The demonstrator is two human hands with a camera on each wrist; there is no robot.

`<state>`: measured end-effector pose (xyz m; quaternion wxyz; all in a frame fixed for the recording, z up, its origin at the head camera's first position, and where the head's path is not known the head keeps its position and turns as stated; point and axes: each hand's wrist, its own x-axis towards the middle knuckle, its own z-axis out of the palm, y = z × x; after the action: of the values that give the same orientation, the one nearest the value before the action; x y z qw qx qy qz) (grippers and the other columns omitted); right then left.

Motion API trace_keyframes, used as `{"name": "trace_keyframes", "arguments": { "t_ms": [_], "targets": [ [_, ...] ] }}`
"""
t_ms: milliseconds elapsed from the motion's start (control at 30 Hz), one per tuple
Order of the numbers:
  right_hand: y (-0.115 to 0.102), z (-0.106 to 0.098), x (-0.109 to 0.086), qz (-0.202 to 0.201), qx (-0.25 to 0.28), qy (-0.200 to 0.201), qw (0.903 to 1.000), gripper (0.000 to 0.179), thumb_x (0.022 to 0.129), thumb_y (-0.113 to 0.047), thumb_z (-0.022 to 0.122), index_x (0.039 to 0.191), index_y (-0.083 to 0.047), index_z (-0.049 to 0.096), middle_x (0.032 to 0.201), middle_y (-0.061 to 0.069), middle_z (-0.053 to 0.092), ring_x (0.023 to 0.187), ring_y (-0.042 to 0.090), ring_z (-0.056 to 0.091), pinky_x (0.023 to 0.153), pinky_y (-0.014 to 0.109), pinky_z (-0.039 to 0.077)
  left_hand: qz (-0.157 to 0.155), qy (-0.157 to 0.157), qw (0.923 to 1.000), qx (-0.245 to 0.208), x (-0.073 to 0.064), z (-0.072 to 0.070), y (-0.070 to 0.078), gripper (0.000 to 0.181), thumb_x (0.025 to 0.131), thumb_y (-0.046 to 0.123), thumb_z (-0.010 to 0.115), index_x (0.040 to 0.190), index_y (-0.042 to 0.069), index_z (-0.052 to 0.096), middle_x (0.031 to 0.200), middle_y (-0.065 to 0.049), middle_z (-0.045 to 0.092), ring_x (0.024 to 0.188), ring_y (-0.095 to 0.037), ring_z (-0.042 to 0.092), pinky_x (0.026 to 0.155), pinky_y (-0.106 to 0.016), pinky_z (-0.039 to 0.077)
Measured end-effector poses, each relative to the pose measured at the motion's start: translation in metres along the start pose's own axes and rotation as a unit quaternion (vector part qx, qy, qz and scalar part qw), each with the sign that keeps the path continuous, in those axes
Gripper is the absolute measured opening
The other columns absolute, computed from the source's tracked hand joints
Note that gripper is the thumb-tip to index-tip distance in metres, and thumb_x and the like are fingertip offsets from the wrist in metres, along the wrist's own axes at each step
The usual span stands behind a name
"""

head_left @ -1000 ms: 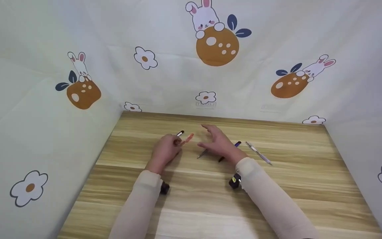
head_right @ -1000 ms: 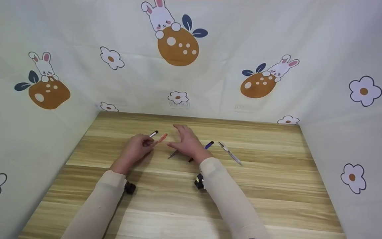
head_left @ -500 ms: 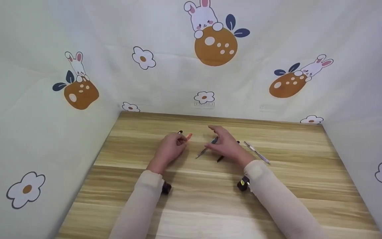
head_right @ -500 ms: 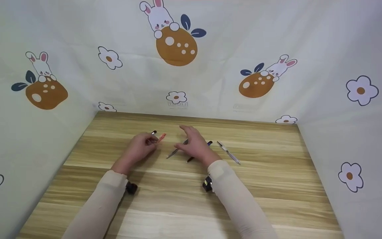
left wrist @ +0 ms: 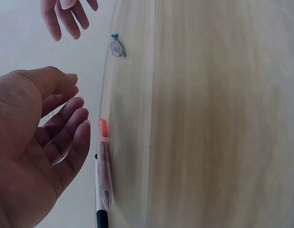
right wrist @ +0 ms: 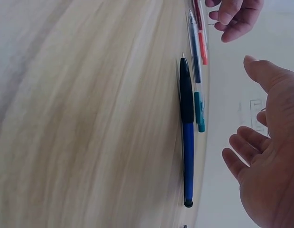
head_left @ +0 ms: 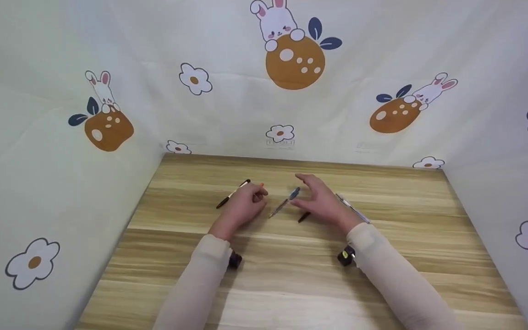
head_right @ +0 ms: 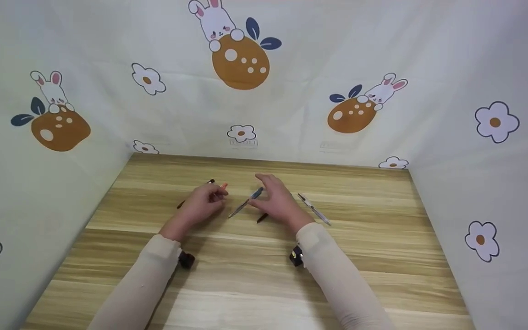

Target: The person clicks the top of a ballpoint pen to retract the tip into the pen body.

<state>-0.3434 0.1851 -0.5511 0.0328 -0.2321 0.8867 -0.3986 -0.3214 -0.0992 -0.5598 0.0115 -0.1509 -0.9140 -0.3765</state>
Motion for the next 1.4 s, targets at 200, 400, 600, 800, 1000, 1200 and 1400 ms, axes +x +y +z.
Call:
{"name": "trace_keyframes", "arguments": {
  "t_ms": [200,400,600,800,1000,1200,1400],
  "targets": [
    [0.004,-0.003,-0.006,0.002,-0.005,-0.003,1.0000,0.083,0.100,-0.030,0.085,0.168,-0.009,0.044,0.165,0.017,0.048,0.154,0.037,0.044,0.127,0.055,0.036,0.009,-0.010,0.9996,0.023,0.003,0.007,0.007,0.025,0.100,0.011,0.072,0.123,0.004,0.079,0.113,-0.006,0.071,0.102,-0.020,0.065,0.094,-0.041,0.057],
    [0.005,-0.006,-0.010,0.005,-0.008,-0.005,0.9999,0.082,0.100,-0.027,0.085,0.168,-0.009,0.043,0.166,0.017,0.048,0.154,0.038,0.044,0.127,0.055,0.036,0.004,-0.032,0.9994,-0.013,0.005,0.013,0.012,0.028,0.100,0.011,0.077,0.128,0.004,0.077,0.118,-0.007,0.073,0.111,-0.024,0.069,0.099,-0.044,0.058],
    [0.008,-0.008,-0.013,-0.003,-0.007,-0.005,1.0000,0.084,0.099,-0.029,0.086,0.168,-0.007,0.043,0.166,0.019,0.048,0.154,0.038,0.044,0.128,0.054,0.035,0.023,-0.054,0.9982,-0.017,0.009,0.021,0.013,0.032,0.100,0.011,0.078,0.132,0.005,0.075,0.121,-0.010,0.074,0.114,-0.025,0.070,0.102,-0.046,0.057],
    [0.012,-0.009,-0.014,-0.010,-0.004,-0.003,0.9999,0.085,0.099,-0.031,0.087,0.168,-0.006,0.043,0.165,0.018,0.048,0.153,0.038,0.045,0.128,0.054,0.035,0.029,-0.074,0.9968,0.010,0.012,0.029,0.013,0.041,0.099,0.017,0.084,0.137,0.008,0.074,0.127,-0.007,0.072,0.113,-0.023,0.069,0.102,-0.044,0.057],
    [0.012,-0.011,-0.017,-0.009,0.002,-0.006,0.9999,0.085,0.099,-0.035,0.086,0.168,-0.008,0.043,0.167,0.016,0.047,0.154,0.038,0.045,0.127,0.055,0.037,0.033,-0.070,0.9967,0.025,0.016,0.033,0.015,0.043,0.097,0.016,0.086,0.136,0.006,0.075,0.127,-0.008,0.074,0.114,-0.024,0.069,0.104,-0.045,0.056],
    [0.011,-0.012,-0.020,-0.005,0.013,-0.004,0.9999,0.084,0.100,-0.030,0.086,0.168,-0.007,0.043,0.167,0.016,0.047,0.154,0.039,0.044,0.126,0.056,0.037,0.035,-0.063,0.9963,0.046,0.020,0.037,0.017,0.042,0.096,0.014,0.086,0.136,0.006,0.075,0.124,-0.008,0.074,0.111,-0.022,0.070,0.101,-0.043,0.058],
    [0.008,-0.013,-0.023,-0.013,0.009,0.001,0.9999,0.083,0.100,-0.026,0.086,0.168,-0.005,0.043,0.165,0.019,0.048,0.153,0.041,0.045,0.125,0.058,0.039,0.023,-0.055,0.9946,0.085,0.019,0.043,0.023,0.038,0.098,0.015,0.083,0.135,0.009,0.077,0.117,-0.005,0.072,0.107,-0.021,0.068,0.099,-0.043,0.057]
  ]
}}
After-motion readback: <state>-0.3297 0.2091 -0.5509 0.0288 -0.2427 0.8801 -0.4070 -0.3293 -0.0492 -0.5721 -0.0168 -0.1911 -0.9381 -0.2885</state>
